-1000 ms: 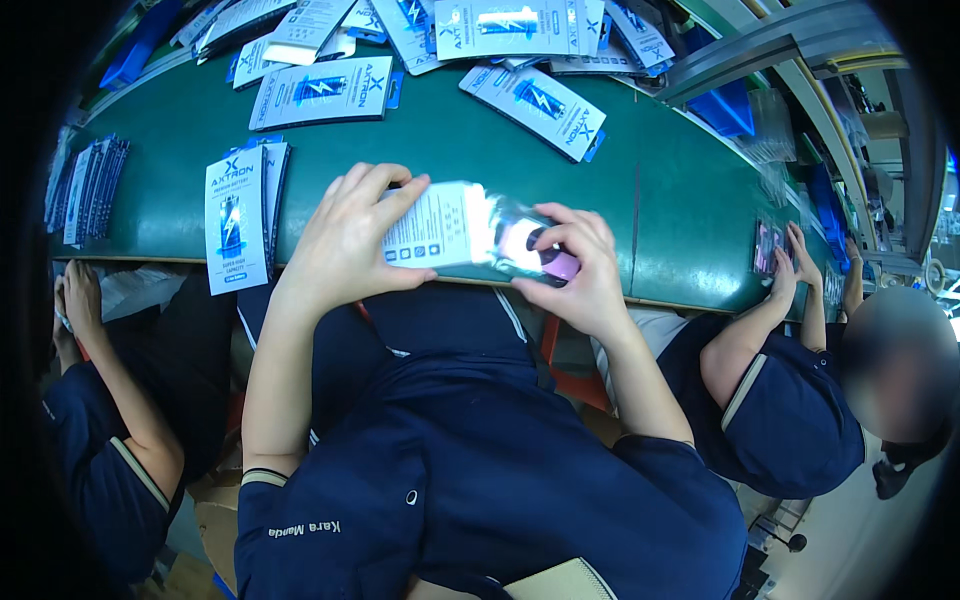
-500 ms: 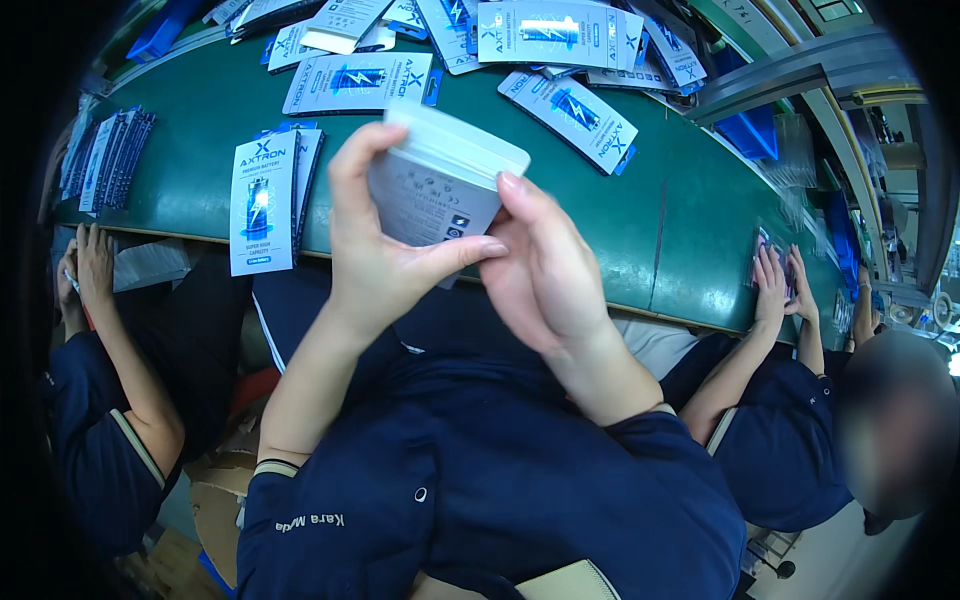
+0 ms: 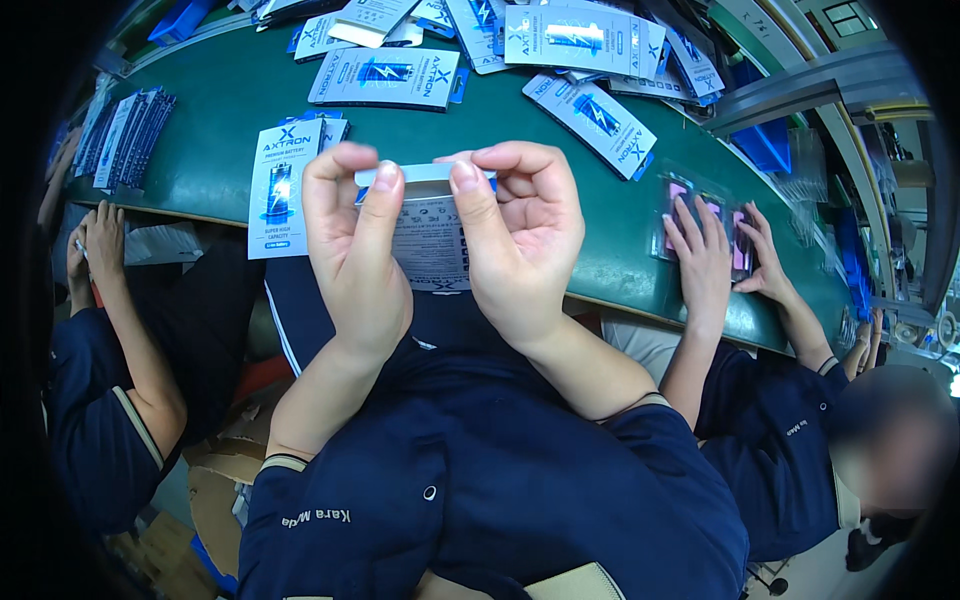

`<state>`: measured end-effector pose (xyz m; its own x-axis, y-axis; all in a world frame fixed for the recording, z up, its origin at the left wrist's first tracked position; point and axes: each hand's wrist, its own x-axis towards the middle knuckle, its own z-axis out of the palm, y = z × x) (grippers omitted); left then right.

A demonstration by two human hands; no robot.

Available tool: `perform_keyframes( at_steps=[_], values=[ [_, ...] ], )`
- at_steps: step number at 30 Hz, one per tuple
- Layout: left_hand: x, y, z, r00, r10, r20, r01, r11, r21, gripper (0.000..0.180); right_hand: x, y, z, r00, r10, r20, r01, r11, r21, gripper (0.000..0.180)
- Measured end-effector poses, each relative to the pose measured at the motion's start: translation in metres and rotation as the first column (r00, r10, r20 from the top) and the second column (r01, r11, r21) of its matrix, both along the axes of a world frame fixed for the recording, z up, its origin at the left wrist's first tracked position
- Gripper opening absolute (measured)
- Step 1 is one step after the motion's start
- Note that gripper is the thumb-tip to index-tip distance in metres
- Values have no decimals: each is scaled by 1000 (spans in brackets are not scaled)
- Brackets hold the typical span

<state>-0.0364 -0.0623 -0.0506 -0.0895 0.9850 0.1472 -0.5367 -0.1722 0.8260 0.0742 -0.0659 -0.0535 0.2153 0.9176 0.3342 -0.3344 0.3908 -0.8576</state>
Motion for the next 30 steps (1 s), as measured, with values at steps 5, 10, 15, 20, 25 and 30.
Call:
perform_keyframes(
  at_steps=[5,10,15,20,25,30],
  values=[
    [4,8,-10,996,91,-26,-86,986,142,15,4,3,1,985,107,-137,-112,993,-29,20],
    [3,5,-12,994,93,-52,-83,982,171,15,8,8,-2,990,109,91,-110,994,6,38],
    [-13,2,-22,1000,16,-17,-15,997,74,16,24,16,16,870,215,444,-281,956,87,27],
    [-55,7,-14,854,-422,304,515,765,-387,68,23,2,40,585,352,731,-673,713,195,9],
    [-75,17,-6,979,-100,-179,102,995,-2,67,26,16,33,365,446,817,-750,661,-26,11],
    [-135,60,-9,882,56,-468,-53,998,21,51,114,71,-25,69,-308,949,167,941,293,37]
  ],
)
